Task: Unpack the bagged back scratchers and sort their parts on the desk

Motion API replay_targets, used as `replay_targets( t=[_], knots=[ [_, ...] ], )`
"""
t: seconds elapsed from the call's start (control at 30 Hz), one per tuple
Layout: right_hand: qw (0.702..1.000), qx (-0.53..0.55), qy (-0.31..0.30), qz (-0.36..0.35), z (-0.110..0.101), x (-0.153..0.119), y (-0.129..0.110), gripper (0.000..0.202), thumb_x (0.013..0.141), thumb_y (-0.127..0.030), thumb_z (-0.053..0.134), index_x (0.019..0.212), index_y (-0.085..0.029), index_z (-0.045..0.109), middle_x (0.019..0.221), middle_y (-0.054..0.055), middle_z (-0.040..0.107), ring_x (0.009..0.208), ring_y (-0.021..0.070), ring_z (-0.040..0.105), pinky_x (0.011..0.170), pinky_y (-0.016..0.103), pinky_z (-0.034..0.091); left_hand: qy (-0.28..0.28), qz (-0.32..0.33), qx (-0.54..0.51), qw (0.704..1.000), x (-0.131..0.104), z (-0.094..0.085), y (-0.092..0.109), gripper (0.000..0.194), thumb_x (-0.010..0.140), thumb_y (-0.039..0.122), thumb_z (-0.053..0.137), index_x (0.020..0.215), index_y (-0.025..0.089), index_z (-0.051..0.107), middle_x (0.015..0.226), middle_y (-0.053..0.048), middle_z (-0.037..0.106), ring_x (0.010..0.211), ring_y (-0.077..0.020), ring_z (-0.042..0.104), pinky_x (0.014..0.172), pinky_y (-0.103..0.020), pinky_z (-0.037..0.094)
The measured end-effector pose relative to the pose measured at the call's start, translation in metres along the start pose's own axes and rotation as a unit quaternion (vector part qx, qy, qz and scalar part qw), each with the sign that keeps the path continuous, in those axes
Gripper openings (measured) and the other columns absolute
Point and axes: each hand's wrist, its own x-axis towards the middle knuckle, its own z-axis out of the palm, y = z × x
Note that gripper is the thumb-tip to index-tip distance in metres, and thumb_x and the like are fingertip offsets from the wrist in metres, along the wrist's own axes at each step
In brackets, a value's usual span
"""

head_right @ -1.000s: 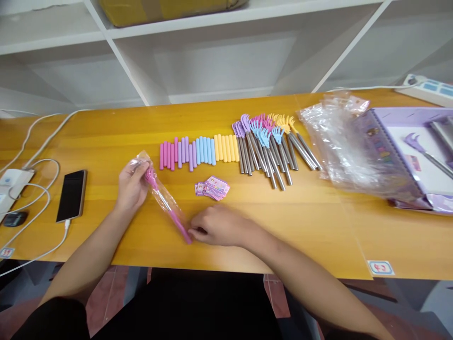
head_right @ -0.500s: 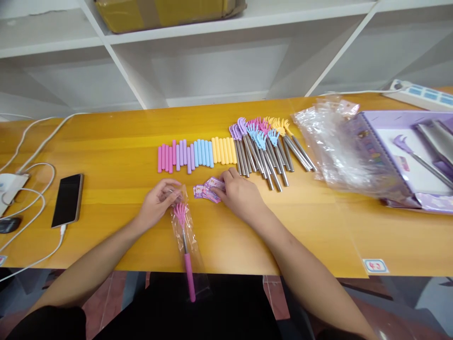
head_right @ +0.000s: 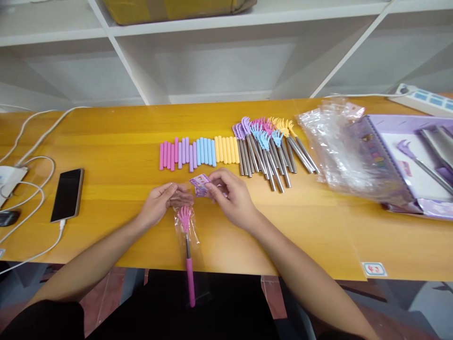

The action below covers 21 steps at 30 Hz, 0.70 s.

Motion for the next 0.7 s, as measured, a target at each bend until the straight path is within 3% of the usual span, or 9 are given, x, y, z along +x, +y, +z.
replay_targets(
  t=[0.1,0.23,0.43,0.7],
  knots=[
    [0.999,-0.002,-0.013,-0.036,0.013,-0.002,-0.004,0.014,0.110,-0.035,0.060,0.108,-0.023,0.067,0.099,0.005,0.071,0.071,0.0150,0.068,0.065,0.032,0.059,-0.019,0.001,-0.054,0.998,-0.001,0.008,0.000,0.054,0.091,0.061,0.083,0.110,0.011,0.080,0.109,-0.019,0.085,0.103,-0.0341,0.084,0.098,-0.048,0.066],
    [0.996,-0.059,0.014,-0.066,0.022,0.000,0.004,0.009,0.107,-0.029,0.065,0.110,-0.023,0.070,0.098,0.005,0.073,0.074,0.0164,0.070,0.066,0.031,0.060,-0.051,-0.006,-0.100,0.994,-0.002,0.016,0.000,0.050,0.092,0.057,0.084,0.111,0.012,0.083,0.115,-0.020,0.084,0.114,-0.0373,0.081,0.109,-0.055,0.061],
    [0.988,-0.126,-0.004,-0.093,0.020,0.001,0.016,0.006,0.107,-0.025,0.065,0.111,-0.023,0.069,0.095,0.005,0.077,0.082,0.0196,0.073,0.075,0.033,0.062,-0.066,-0.034,-0.141,0.987,-0.002,0.013,0.000,0.044,0.094,0.050,0.083,0.113,0.011,0.083,0.117,-0.020,0.084,0.119,-0.0390,0.079,0.110,-0.058,0.060],
    [0.972,-0.158,-0.066,-0.162,0.024,0.001,0.018,0.022,0.113,-0.023,0.053,0.121,-0.024,0.073,0.110,0.010,0.074,0.101,0.0234,0.072,0.089,0.042,0.063,-0.068,-0.075,-0.158,0.982,0.003,0.009,0.000,0.039,0.095,0.045,0.081,0.114,0.011,0.084,0.121,-0.019,0.083,0.118,-0.0351,0.079,0.109,-0.054,0.061]
  ],
)
